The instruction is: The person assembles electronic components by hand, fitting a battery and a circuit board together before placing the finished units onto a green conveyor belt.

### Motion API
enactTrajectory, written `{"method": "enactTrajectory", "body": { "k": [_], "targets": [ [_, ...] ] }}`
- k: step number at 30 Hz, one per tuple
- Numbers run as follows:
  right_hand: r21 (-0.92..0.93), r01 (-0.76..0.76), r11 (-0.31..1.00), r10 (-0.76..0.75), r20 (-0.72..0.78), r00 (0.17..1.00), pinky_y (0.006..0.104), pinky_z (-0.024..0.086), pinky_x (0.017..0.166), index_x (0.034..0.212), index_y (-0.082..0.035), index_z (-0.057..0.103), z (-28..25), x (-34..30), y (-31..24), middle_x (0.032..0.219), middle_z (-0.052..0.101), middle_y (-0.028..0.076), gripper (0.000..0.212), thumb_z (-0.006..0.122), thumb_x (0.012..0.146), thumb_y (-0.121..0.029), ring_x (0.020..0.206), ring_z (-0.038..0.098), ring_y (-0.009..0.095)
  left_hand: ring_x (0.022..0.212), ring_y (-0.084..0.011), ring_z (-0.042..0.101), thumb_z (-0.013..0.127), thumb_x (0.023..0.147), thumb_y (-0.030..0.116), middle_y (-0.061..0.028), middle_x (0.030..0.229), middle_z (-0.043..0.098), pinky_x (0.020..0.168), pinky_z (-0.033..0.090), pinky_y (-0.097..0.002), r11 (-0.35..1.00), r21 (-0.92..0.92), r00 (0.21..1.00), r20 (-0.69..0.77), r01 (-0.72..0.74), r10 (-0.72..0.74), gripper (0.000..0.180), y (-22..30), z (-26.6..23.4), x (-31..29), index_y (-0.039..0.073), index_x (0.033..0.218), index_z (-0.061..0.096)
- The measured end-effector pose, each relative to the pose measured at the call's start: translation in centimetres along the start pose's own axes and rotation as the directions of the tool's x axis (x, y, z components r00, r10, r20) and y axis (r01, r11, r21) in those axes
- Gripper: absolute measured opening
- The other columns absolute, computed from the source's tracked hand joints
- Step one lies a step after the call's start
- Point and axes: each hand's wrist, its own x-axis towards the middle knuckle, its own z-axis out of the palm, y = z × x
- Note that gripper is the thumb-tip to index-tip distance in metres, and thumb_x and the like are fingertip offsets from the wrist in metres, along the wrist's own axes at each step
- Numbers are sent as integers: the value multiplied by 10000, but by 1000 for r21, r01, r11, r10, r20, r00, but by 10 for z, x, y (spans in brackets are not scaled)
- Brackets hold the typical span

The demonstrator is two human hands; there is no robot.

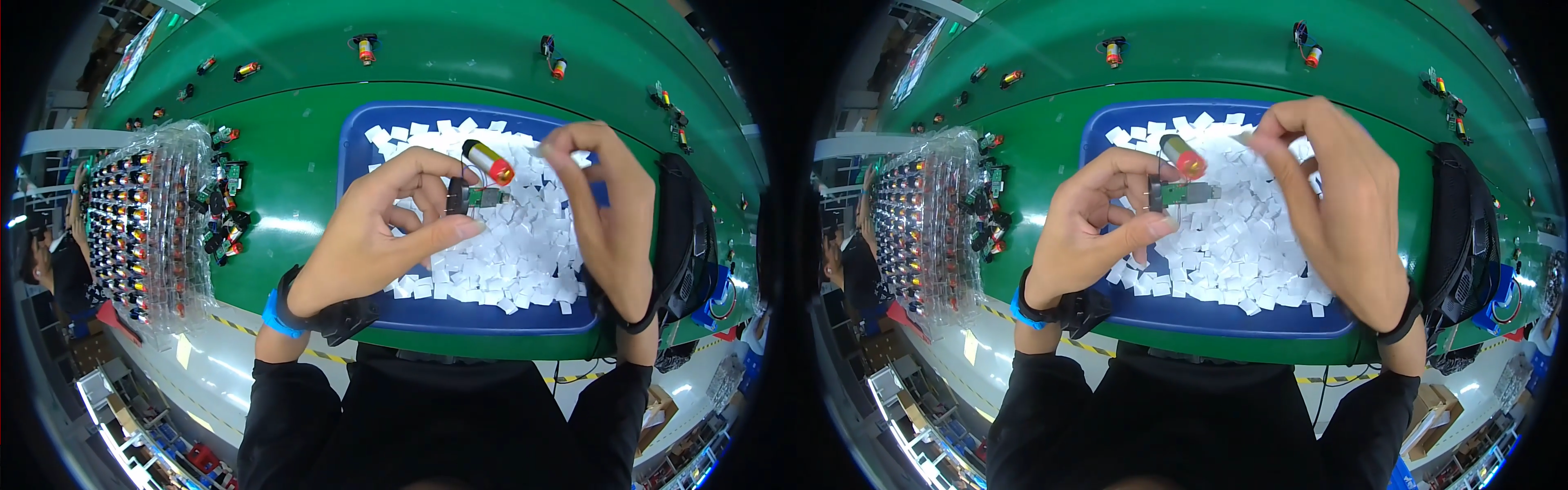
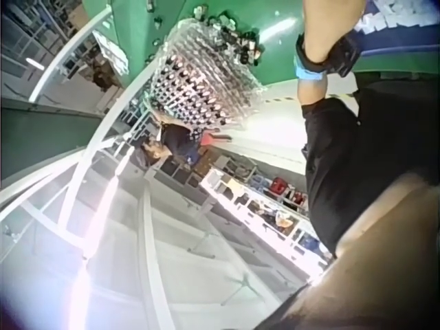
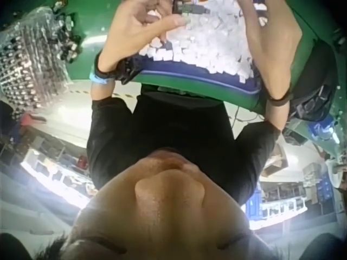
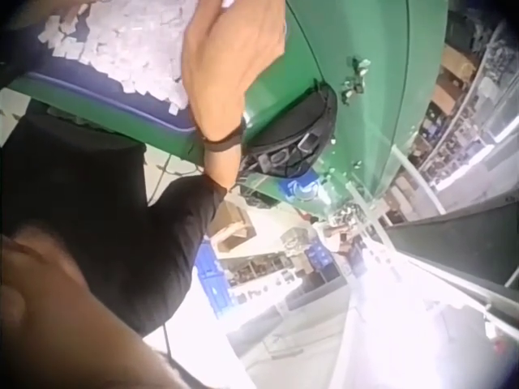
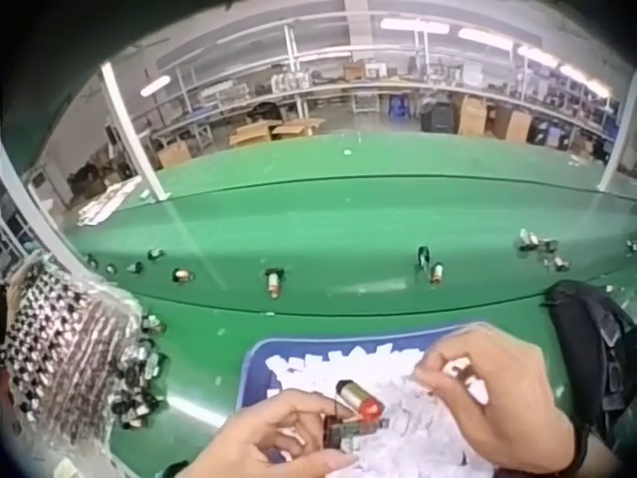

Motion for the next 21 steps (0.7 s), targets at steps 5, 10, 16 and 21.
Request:
{"method": "enactTrajectory", "body": {
  "k": [5,10,16,21],
  "targets": [
    [256,-271,928,206,252,945,261,512,701,1079,0,634,-11,0,-14,990,667,94,287,754,827,-65,888,638,161,759,-97,604,749,848,21,-50,899,616,538,541,-224,934,304,982,49,-190,184,391,-4,-2,0,-28,1195,574],
    [213,-196,957,128,295,947,254,509,677,1134,-6,626,5,-7,-11,998,662,88,407,802,783,-111,871,632,160,742,-102,608,706,896,46,-64,900,634,527,525,-221,954,237,983,24,-183,182,298,-6,6,2,-18,1159,581],
    [282,-275,919,182,315,932,251,516,651,1067,-8,623,11,-8,-9,969,666,69,385,823,750,-94,847,632,145,760,-105,617,667,942,92,-71,889,641,532,515,-218,960,-272,995,-92,-72,49,263,-12,2,0,0,1162,556],
    [370,-222,902,139,239,961,258,519,652,1011,-11,622,16,-15,-11,956,664,65,336,817,742,-57,819,629,169,766,-103,612,648,962,105,-82,897,644,540,510,-216,920,-391,999,-34,-27,15,241,-11,8,1,6,1151,534]
  ]
}}
